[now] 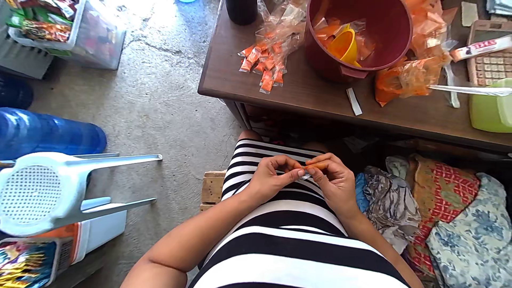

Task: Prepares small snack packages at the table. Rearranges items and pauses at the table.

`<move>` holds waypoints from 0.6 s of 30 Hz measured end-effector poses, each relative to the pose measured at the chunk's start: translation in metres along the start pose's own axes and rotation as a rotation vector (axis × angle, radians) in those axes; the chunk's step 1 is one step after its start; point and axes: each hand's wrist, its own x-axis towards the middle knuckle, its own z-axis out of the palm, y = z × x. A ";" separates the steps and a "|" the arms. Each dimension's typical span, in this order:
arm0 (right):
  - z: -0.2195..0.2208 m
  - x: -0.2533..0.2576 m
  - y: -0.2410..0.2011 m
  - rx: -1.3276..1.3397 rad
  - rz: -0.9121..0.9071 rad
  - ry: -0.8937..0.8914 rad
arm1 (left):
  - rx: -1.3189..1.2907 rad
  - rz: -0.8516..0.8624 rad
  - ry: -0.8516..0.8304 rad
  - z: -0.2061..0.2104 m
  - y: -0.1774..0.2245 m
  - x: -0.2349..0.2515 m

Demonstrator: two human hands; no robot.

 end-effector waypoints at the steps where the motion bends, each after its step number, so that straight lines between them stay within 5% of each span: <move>1: 0.002 0.000 0.000 0.011 -0.006 0.024 | 0.003 0.006 -0.009 0.000 0.000 -0.001; 5: -0.005 0.004 0.002 0.020 -0.063 0.102 | 0.042 0.074 -0.003 -0.003 -0.008 -0.002; 8: -0.034 0.017 -0.004 -0.077 -0.143 0.336 | 0.040 0.081 0.026 -0.003 -0.011 -0.001; 15: -0.172 0.051 -0.031 -0.688 -0.109 0.661 | -0.001 0.090 0.037 -0.003 -0.011 -0.002; 18: -0.198 0.060 -0.042 -0.855 -0.093 0.646 | -0.021 0.079 0.050 -0.003 -0.011 -0.002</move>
